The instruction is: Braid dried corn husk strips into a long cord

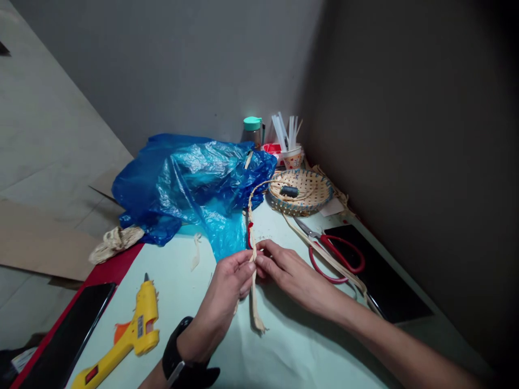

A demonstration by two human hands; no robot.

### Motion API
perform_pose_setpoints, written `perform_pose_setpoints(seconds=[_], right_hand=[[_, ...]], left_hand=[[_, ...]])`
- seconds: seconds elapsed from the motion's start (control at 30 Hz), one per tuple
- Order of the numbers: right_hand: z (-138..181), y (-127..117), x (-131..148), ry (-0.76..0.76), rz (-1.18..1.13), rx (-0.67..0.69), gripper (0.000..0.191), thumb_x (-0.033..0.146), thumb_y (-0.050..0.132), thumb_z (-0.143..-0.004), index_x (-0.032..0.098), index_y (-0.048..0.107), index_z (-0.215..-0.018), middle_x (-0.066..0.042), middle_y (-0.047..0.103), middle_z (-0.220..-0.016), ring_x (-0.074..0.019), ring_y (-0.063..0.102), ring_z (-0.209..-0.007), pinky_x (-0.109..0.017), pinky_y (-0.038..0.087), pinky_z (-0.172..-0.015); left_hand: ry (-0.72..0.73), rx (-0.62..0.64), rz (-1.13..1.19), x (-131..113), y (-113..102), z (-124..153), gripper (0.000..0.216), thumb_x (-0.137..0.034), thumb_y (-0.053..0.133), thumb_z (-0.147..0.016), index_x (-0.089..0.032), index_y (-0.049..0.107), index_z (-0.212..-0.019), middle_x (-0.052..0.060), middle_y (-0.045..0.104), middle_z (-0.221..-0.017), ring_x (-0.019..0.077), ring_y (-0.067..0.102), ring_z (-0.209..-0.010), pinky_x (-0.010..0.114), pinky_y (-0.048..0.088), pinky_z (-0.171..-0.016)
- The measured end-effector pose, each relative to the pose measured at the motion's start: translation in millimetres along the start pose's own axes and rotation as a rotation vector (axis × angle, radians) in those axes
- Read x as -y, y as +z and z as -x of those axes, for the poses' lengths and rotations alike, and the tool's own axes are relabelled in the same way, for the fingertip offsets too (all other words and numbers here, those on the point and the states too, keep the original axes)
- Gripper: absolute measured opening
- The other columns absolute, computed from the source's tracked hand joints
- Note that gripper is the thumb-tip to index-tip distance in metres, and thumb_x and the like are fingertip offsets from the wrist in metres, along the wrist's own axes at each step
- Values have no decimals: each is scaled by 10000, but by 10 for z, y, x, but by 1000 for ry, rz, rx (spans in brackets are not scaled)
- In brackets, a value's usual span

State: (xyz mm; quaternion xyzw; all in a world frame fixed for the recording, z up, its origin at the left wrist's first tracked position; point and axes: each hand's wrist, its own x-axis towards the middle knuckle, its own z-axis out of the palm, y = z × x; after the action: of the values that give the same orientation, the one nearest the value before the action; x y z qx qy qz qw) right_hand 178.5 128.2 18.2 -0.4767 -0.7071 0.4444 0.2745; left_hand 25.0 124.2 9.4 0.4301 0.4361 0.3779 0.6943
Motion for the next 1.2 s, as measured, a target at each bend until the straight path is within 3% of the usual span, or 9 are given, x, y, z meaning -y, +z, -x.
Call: perform_pose_setpoints(seconds=[0.17,0.33,0.47,0.7,0.83,0.97,1.03,1.1,1.2], right_hand=[[-89,19,-113,-34,-29,30,344,355,332,-971,176,505,-734,21,539,-678,-115,499,-667,-235,330,-636],[-131,-17,-183,-36,-45,-8,406,391,430,-919,163,480,-586,47,411,-534,-88,369,-535,-226,248,-515],[-130,24,-227,-2,-85,5,389,329,433,-908,151,560,-586,25,523,-522,-91,446,-520,-214,302,-535],[-111,42,-263,59,-281,98,363,387,468,-895,124,693,-787,-18,611,-638,-95,461,-536,-210,333,-519],[-75,-9,-175,44,-314,76,328,370,476,-898,126,637,-750,-25,603,-681,-102,454,-586,-217,336,-544],[-53,-51,-72,-19,-274,70,330,346,447,-920,142,568,-690,5,512,-660,-101,423,-602,-224,335,-574],[-41,-47,-43,-30,-283,120,315,326,409,-941,149,548,-720,2,526,-683,-108,462,-637,-225,362,-614],[-24,-38,-32,-47,-270,141,256,313,396,-949,157,544,-809,-14,579,-751,-126,520,-711,-233,393,-670],[20,-55,-22,-86,-117,134,221,296,379,-952,166,553,-909,-43,625,-843,-144,552,-769,-244,397,-690]], left_hand=[[-9,-30,-195,-19,17,28,231,-290,535,-835,-136,588,-998,-59,465,-584,46,221,-426,205,154,-424],[134,-220,-693,-207,2,125,150,-310,508,-854,-181,584,-866,4,656,-659,122,538,-575,217,354,-539],[228,-130,-946,-205,38,203,221,-271,429,-889,-190,571,-739,16,655,-621,149,577,-560,244,370,-535],[592,8,-1585,196,231,296,285,-30,348,-811,-153,603,-790,69,641,-612,218,597,-512,321,304,-495],[443,5,-1222,44,174,276,246,-249,463,-875,-183,579,-668,28,627,-606,172,583,-564,279,356,-536],[255,-295,-685,-151,34,138,206,-361,477,-889,-190,570,-823,15,626,-761,138,573,-684,240,404,-639],[139,-150,-400,-128,-3,54,181,-353,519,-868,-190,557,-936,17,619,-818,123,567,-706,225,418,-668],[19,3,-157,-46,-9,-14,209,-372,510,-868,-189,535,-965,-20,551,-687,82,464,-533,191,357,-518],[-47,50,-77,53,-3,-65,241,-397,487,-873,-191,546,-982,-69,427,-559,61,251,-422,181,177,-405]])
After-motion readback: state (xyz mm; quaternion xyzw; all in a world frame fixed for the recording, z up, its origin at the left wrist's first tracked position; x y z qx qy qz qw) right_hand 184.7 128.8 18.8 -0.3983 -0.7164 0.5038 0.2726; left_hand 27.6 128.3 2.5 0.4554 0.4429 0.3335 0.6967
